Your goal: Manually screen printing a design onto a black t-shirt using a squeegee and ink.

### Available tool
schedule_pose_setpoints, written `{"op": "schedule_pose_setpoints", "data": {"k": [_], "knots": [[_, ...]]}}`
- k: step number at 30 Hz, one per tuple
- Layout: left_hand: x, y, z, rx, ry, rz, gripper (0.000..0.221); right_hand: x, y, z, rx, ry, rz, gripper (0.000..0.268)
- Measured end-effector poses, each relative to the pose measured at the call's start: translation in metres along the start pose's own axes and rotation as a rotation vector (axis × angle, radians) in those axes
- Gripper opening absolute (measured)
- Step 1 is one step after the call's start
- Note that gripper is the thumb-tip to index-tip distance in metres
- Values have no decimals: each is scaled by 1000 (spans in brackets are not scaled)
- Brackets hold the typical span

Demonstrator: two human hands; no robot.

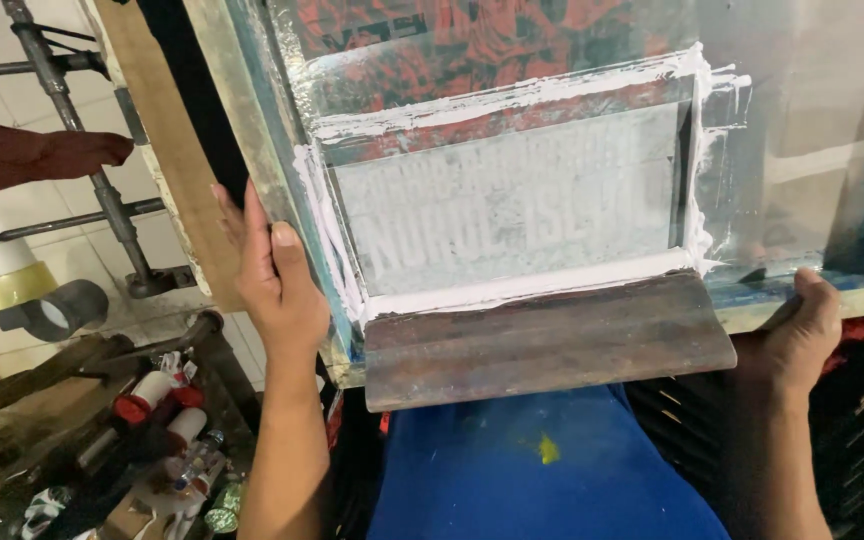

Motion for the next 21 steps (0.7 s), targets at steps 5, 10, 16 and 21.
{"op": "schedule_pose_setpoints", "data": {"k": [5, 10, 16, 21], "knots": [[-1, 0, -7, -7, -1, 8, 51, -15, 11, -7, 20, -9, -8, 20], [-2, -1, -13, 24, 10, 9, 51, -4, 5, -3, 64, -15, 26, 16], [-4, -1, -18, 28, -2, 14, 52, -50, 46, -14, 156, 47, -33, 16], [-3, -1, -17, 33, 15, 8, 56, -34, 32, -5, 270, 40, -7, 22]]}}
Point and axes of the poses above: each hand's wrist, its own x-axis away from the middle knuckle, its own y-axis out of the back of the hand, z = x × y, the point moved 10 cm from there along -x, towards the middle knuckle, and after that the axes turned 5 degrees about -x, right-handed, at the moved point
